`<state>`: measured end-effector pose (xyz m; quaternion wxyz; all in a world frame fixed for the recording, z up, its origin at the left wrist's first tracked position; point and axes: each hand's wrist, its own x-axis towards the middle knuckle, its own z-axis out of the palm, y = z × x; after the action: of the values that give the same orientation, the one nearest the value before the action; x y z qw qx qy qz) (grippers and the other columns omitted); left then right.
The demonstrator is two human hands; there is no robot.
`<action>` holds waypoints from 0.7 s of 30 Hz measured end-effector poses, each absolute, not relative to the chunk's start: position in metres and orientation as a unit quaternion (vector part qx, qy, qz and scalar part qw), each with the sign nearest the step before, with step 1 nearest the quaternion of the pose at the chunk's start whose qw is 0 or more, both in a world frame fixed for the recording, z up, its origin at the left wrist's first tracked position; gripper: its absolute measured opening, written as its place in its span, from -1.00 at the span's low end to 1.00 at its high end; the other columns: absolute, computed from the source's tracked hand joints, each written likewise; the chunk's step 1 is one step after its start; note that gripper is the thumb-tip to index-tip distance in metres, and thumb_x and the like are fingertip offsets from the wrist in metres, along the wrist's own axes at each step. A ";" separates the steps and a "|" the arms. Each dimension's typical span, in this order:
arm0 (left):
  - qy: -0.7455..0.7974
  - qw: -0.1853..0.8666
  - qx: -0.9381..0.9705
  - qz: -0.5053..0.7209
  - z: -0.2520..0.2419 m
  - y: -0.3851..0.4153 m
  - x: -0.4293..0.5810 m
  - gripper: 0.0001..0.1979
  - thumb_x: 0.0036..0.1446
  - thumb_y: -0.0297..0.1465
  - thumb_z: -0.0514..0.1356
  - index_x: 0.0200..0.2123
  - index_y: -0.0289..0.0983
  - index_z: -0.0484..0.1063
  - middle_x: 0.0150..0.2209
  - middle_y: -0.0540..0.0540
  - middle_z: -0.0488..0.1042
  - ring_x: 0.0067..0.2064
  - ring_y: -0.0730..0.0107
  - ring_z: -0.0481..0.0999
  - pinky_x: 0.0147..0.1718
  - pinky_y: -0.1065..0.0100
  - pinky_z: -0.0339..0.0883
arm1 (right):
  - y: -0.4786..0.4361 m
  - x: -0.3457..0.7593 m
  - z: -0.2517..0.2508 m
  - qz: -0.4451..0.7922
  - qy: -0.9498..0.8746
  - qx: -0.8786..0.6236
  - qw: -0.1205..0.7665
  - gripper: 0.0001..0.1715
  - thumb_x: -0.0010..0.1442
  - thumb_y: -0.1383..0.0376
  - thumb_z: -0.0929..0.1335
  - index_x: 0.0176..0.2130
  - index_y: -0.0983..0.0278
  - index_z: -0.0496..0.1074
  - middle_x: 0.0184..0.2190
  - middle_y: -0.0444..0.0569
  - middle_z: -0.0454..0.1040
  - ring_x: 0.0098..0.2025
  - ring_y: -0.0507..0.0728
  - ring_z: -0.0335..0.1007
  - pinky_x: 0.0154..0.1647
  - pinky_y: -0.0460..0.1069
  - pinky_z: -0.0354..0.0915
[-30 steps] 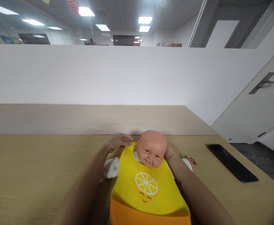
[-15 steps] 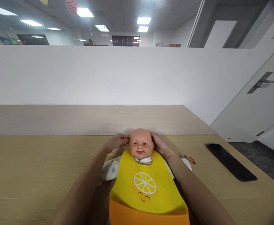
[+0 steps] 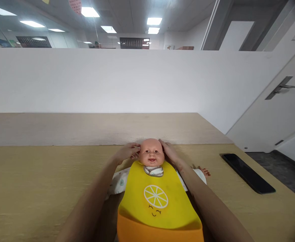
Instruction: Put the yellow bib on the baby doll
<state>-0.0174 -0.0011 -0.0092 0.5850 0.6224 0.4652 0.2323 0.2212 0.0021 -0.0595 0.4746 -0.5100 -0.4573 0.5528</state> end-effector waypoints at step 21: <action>0.478 0.578 0.613 0.247 -0.018 0.001 -0.013 -0.57 0.02 -0.06 0.21 -0.23 -0.30 0.49 -0.39 -0.06 0.51 -0.39 0.38 0.45 -0.37 0.38 0.22 | 0.007 0.226 -0.063 0.464 -0.508 -0.589 0.423 -0.38 0.15 -0.14 0.26 -0.37 0.34 0.55 -0.33 0.07 0.56 -0.24 0.23 0.42 -0.18 0.05 0.23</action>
<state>-0.0129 0.0005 -0.0183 0.5780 0.6135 0.4780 0.2470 0.2264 0.0072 -0.0631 0.4227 -0.5894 -0.5084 0.4642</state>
